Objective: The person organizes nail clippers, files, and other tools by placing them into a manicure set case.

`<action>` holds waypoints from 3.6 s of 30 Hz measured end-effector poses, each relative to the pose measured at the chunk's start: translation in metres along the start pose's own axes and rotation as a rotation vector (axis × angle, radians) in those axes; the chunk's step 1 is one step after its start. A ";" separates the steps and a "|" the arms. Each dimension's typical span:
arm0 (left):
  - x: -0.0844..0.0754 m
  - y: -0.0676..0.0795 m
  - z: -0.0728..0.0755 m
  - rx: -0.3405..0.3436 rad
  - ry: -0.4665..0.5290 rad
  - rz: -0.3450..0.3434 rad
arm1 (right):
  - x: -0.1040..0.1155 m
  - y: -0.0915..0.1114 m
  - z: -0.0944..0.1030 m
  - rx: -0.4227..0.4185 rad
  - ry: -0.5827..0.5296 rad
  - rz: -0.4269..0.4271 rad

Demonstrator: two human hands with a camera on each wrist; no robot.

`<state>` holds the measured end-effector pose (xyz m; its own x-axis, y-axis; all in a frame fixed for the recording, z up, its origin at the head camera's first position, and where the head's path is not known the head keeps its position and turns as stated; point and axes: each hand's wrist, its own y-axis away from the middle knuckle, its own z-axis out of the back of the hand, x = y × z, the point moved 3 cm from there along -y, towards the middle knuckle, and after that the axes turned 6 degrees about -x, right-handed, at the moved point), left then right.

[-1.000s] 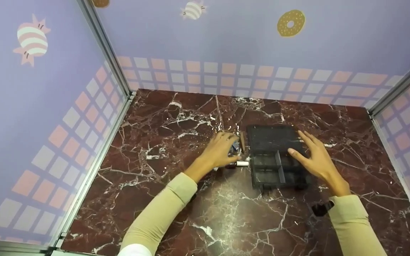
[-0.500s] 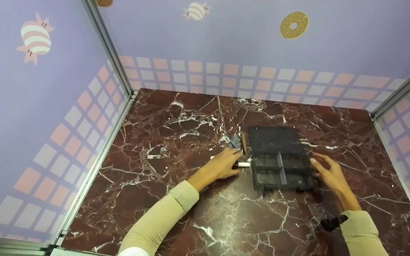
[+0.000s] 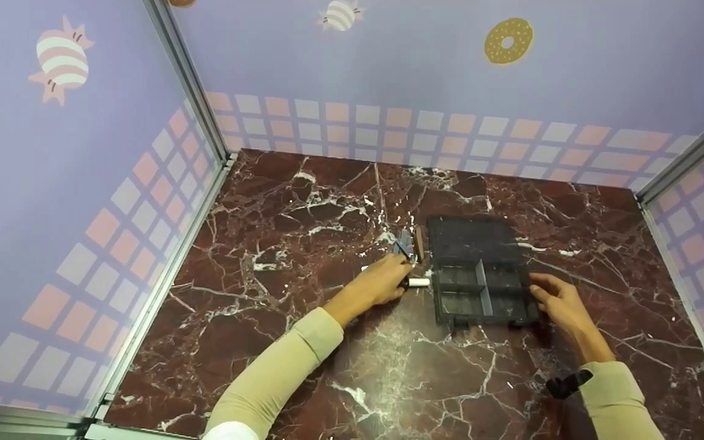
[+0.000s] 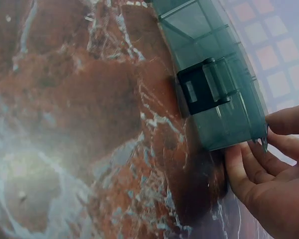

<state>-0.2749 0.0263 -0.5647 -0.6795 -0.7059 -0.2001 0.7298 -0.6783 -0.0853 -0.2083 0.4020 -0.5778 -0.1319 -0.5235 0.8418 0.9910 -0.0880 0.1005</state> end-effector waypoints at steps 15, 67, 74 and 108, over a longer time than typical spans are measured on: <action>-0.023 -0.006 0.016 -0.006 0.204 -0.054 | -0.009 -0.002 0.003 -0.032 -0.037 -0.034; 0.037 0.007 0.018 -0.087 0.097 0.230 | -0.011 0.001 0.004 -0.033 -0.111 -0.074; 0.040 0.007 0.010 -0.057 0.088 0.246 | -0.012 0.001 0.002 -0.038 -0.140 -0.078; -0.102 -0.050 0.005 -0.024 0.228 -0.009 | -0.014 -0.004 0.001 -0.065 -0.077 -0.042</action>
<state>-0.2419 0.1314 -0.5354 -0.6534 -0.6334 -0.4146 0.7270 -0.6776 -0.1106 -0.2104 0.4106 -0.5894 -0.1686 -0.4516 0.8762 0.9809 -0.1646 0.1039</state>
